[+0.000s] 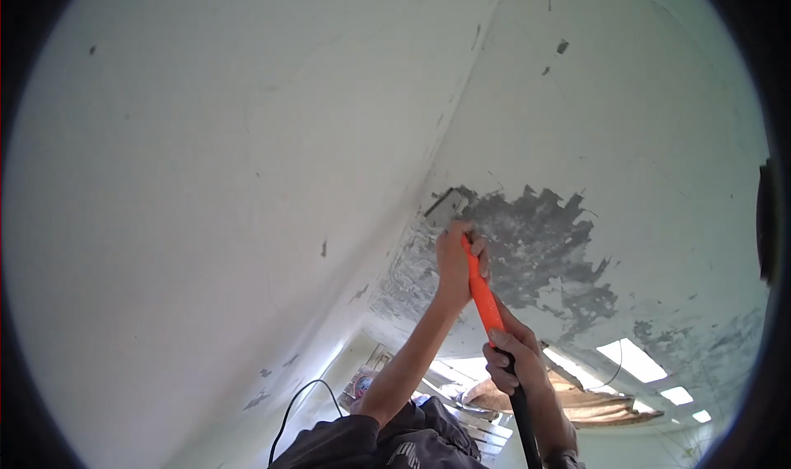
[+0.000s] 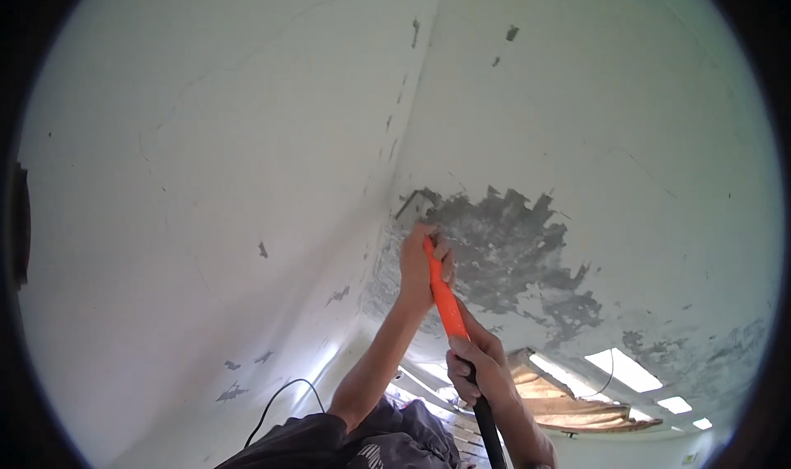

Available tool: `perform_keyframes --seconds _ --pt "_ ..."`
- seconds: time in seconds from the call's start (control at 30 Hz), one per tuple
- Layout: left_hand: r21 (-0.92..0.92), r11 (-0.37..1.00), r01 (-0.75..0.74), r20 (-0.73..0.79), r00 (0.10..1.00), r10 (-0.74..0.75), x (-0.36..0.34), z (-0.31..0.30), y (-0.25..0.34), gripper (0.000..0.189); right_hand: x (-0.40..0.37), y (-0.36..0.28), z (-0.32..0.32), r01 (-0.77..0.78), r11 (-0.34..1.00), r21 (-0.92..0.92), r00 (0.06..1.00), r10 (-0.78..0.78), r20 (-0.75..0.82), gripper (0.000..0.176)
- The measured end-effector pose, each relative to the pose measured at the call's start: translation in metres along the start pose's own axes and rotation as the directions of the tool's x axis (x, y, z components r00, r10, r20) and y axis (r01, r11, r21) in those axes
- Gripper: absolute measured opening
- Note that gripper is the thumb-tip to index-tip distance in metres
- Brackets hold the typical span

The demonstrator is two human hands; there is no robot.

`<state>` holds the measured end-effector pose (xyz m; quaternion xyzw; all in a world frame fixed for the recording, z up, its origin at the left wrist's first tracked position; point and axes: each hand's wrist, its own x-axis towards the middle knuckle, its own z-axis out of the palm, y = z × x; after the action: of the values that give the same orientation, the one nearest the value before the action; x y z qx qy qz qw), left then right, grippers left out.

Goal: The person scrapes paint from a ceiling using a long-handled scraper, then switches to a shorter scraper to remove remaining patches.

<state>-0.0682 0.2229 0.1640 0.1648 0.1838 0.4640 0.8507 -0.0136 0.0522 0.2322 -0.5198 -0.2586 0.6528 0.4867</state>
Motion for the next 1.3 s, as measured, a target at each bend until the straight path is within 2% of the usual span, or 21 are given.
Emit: perform_keyframes --seconds 0.07,0.13,0.23,0.37,0.47,0.53,0.57,0.63,0.67,0.77,0.83,0.93,1.03,1.13,1.17,1.2,1.23,1.3 --pt "0.012 0.999 -0.038 0.05 0.998 0.037 -0.007 -0.003 -0.004 0.036 -0.008 0.009 0.0 -0.008 1.0 -0.009 1.0 0.007 -0.026 0.062" --pt "0.007 0.997 0.071 0.021 0.997 -0.071 -0.014 0.005 -0.011 0.037 -0.018 0.015 -0.001 0.043 0.998 -0.051 0.995 -0.047 -0.091 0.061" --pt "0.008 1.0 -0.012 -0.028 1.0 0.012 -0.005 0.006 0.003 0.037 -0.004 0.003 0.002 0.033 0.999 -0.035 0.998 -0.034 -0.049 0.062" --pt "0.047 0.997 -0.056 0.014 0.998 0.055 -0.007 0.002 0.005 0.037 -0.011 0.018 0.002 0.044 0.998 -0.045 0.998 -0.046 -0.04 0.063" --pt "-0.036 0.999 -0.011 -0.054 0.999 0.009 -0.008 0.013 0.003 0.036 -0.008 0.006 -0.001 0.038 0.997 -0.067 0.996 -0.043 -0.074 0.063" --pt "-0.003 0.999 -0.032 0.052 0.998 0.033 0.001 0.001 0.004 0.037 -0.003 0.0 0.004 0.038 0.999 -0.022 0.998 -0.039 -0.044 0.063" --pt "0.001 1.0 -0.023 0.053 0.998 0.023 -0.004 0.001 -0.003 0.037 -0.002 0.006 0.002 0.049 0.998 -0.048 0.997 -0.052 -0.065 0.062" --pt "0.022 0.998 0.064 -0.034 0.997 -0.063 -0.013 0.008 -0.003 0.038 -0.015 0.017 -0.002 0.076 0.996 -0.055 0.996 -0.079 -0.05 0.062" --pt "0.028 0.998 0.051 -0.027 0.998 -0.05 -0.009 0.013 0.004 0.038 -0.016 0.017 -0.005 0.106 0.993 -0.06 0.993 -0.108 -0.037 0.062" --pt "0.029 0.998 0.056 -0.078 0.996 -0.053 -0.006 0.015 0.003 0.039 -0.001 0.003 0.002 0.063 0.997 -0.034 0.996 -0.065 -0.06 0.062" --pt "0.064 0.997 -0.051 0.067 0.997 0.046 -0.005 0.003 0.011 0.039 -0.001 0.011 0.007 0.048 0.997 -0.062 0.994 -0.054 -0.096 0.062" --pt "0.036 0.999 0.018 -0.006 1.0 -0.018 -0.011 0.015 0.0 0.039 -0.013 0.015 0.003 0.093 0.995 -0.038 0.994 -0.095 -0.055 0.062" --pt "0.016 1.0 0.009 0.013 1.0 -0.009 0.0 0.006 0.012 0.038 0.0 -0.001 0.007 0.065 0.997 -0.045 0.996 -0.068 -0.059 0.062" --pt "0.05 0.999 -0.01 0.073 0.997 0.006 -0.007 0.001 0.007 0.038 -0.008 0.016 0.008 0.055 0.997 -0.061 0.996 -0.059 -0.071 0.062" --pt "0.051 0.998 -0.028 0.08 0.997 0.024 -0.008 0.003 0.008 0.038 -0.014 0.023 0.006 0.096 0.991 -0.092 0.994 -0.101 -0.051 0.062" --pt "0.037 0.999 -0.007 0.049 0.999 0.005 -0.007 0.011 0.008 0.039 -0.012 0.02 0.003 0.145 0.981 -0.132 0.989 -0.149 -0.02 0.062" --pt "0.022 0.999 0.035 0.006 0.999 -0.035 -0.009 0.013 0.005 0.04 -0.005 0.015 -0.001 0.119 0.988 -0.098 0.992 -0.122 -0.028 0.062" --pt "0.01 1.0 0.025 0.038 0.999 -0.025 -0.001 0.006 0.017 0.04 0.001 0.003 0.005 0.087 0.993 -0.078 0.995 -0.09 -0.037 0.061"
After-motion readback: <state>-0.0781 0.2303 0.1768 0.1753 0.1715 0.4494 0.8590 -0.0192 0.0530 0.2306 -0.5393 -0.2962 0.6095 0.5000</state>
